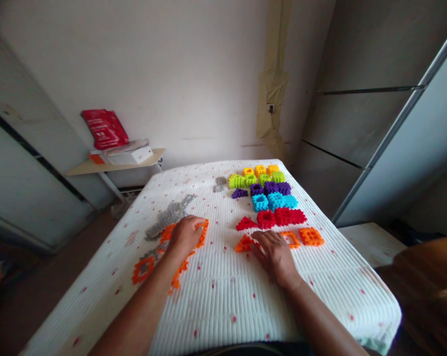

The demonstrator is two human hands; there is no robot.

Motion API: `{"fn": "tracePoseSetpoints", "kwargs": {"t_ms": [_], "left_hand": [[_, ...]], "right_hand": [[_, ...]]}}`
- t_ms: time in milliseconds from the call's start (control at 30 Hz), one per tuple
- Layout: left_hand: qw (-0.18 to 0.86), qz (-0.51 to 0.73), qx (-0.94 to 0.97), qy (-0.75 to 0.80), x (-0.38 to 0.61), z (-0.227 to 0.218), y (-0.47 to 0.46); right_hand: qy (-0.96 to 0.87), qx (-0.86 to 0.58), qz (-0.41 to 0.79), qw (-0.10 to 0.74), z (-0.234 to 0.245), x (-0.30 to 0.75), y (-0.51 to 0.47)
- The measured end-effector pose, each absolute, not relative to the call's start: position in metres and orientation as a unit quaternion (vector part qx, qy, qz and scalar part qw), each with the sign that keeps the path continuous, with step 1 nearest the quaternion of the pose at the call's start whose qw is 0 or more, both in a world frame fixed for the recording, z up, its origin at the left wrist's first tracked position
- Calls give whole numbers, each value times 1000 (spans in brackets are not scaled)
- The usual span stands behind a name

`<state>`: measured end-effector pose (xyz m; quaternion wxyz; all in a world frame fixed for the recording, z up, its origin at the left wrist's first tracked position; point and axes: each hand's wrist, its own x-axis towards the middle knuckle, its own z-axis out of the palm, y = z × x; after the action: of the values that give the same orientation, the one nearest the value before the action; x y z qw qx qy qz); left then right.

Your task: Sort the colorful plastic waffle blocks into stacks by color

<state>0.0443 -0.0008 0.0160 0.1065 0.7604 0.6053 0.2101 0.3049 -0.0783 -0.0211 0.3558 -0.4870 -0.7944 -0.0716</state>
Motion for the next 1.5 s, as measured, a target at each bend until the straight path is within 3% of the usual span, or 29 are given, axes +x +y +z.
{"fn": "tracePoseSetpoints", "kwargs": {"t_ms": [400, 800, 1133, 1333, 1500], "left_hand": [[122, 99, 745, 648, 30, 12, 42], [169, 197, 717, 647, 21, 10, 38], [336, 385, 615, 600, 10, 26, 3], [543, 448, 519, 485, 33, 18, -23], [515, 410, 592, 464, 52, 5, -36]], "right_hand": [[-785, -481, -74, 383, -19, 306, -79], [-788, -486, -72, 371, -22, 307, -78], [-781, -474, -80, 398, -15, 302, -80], [-778, -465, -80, 415, -10, 299, -82], [-776, -451, -66, 437, -6, 295, -85]]}}
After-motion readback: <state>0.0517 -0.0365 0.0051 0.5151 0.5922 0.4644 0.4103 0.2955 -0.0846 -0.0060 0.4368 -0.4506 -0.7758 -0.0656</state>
